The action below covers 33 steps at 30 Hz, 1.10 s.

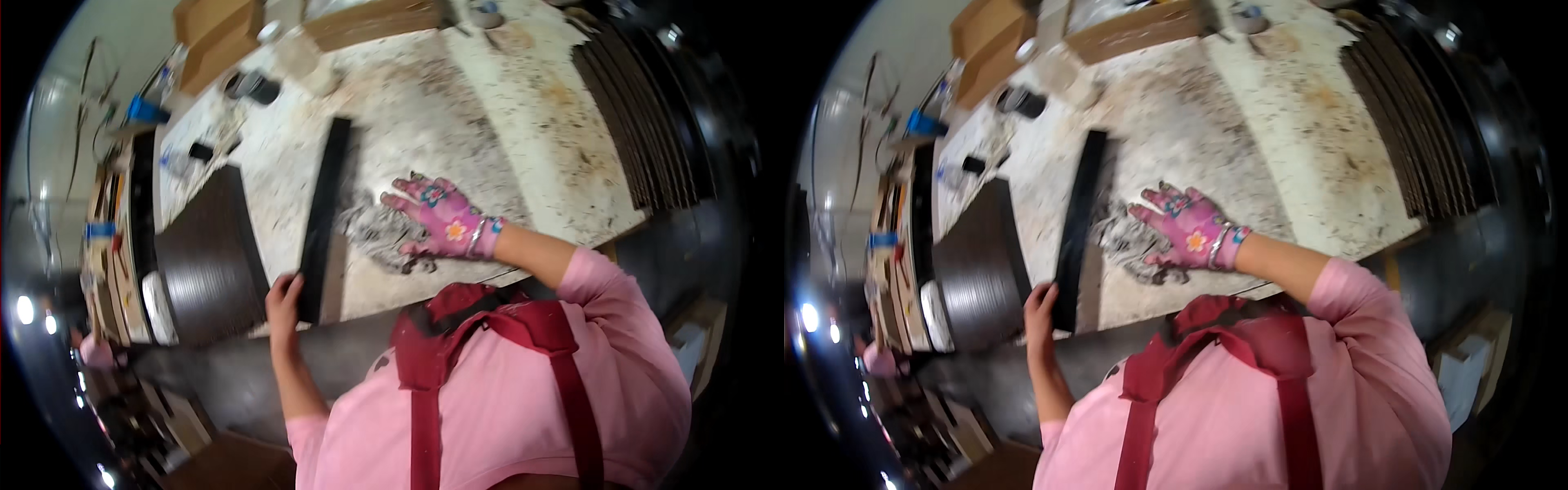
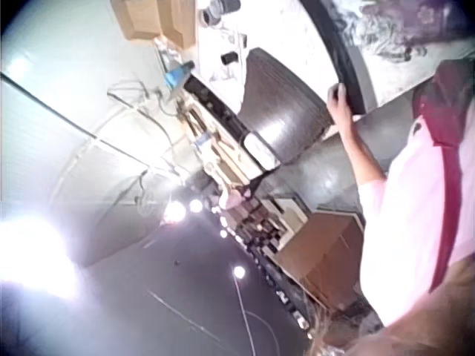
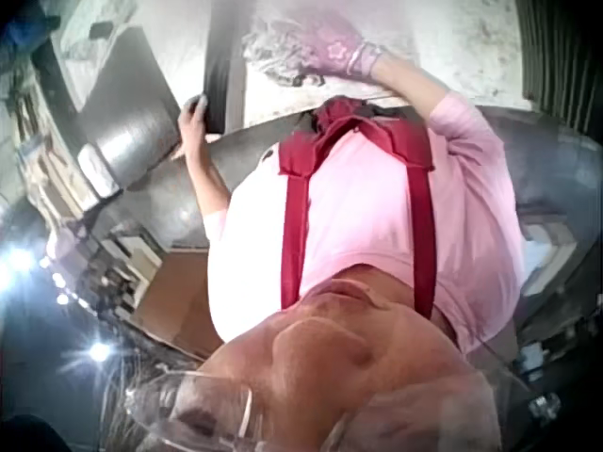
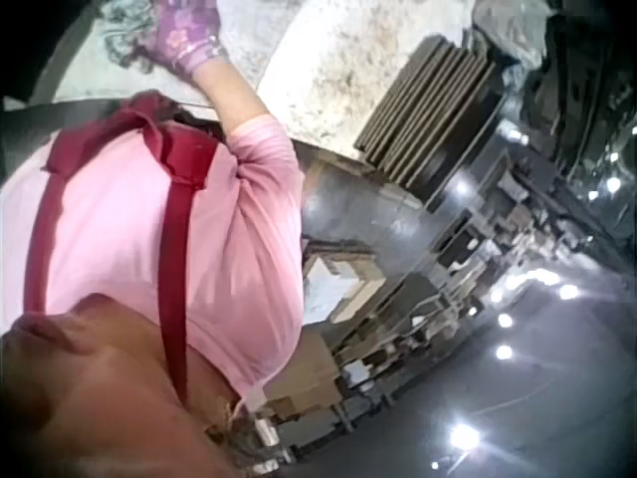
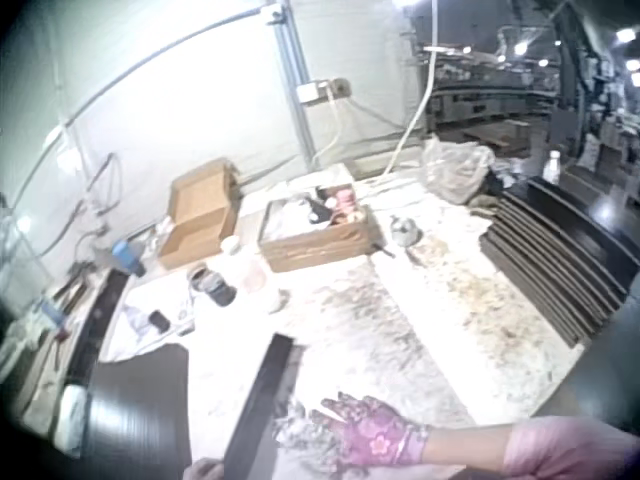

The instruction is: The person wipes long wooden slats one by one with a cloth, occasionally pouring liquid from a bottle onto the cloth. After wiping each side of a slat, the person places it onto a stack on the table.

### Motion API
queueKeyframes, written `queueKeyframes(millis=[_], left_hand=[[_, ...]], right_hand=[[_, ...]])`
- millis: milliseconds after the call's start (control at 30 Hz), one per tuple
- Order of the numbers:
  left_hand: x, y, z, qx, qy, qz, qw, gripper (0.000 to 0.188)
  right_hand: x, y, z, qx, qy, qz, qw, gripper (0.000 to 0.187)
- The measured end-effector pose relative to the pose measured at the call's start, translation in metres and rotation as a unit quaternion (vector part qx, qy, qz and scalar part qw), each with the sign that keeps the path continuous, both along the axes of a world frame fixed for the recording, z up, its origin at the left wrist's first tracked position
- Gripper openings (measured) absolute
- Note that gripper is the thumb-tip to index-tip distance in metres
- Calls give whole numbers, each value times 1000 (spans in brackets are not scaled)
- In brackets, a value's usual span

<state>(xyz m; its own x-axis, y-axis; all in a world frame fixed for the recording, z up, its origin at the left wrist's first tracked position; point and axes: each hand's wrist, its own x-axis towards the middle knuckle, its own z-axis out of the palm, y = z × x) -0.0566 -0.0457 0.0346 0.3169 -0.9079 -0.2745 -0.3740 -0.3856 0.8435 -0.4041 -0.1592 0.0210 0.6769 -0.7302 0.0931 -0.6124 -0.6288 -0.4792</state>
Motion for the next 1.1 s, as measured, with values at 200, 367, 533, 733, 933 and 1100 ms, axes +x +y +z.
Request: queueKeyframes(millis=[200, 367, 533, 733, 933, 1100], left_hand=[[4, -33, -54, -73, -103, -98, 987, 24], [27, -3, -35, -102, -242, -73, 962, 39], [-30, 25, -42, -81, -319, -119, 937, 93], [-98, 2, -63, -135, -283, -188, 931, 98], [-110, -19, -53, -146, -278, -310, 897, 66], [-54, -9, -42, -102, -265, -238, 929, 62]], right_hand=[[71, 12, -48, 25, -65, 106, 992, 55], [8, -27, 24, 179, -140, -142, 963, 57], [49, -41, 33, 184, -123, -123, 967, 56], [39, -64, -52, 499, -423, -196, 731, 50], [11, -71, -75, 606, -584, -216, 495, 42], [-58, -97, -42, 515, -668, -216, 492, 38]])
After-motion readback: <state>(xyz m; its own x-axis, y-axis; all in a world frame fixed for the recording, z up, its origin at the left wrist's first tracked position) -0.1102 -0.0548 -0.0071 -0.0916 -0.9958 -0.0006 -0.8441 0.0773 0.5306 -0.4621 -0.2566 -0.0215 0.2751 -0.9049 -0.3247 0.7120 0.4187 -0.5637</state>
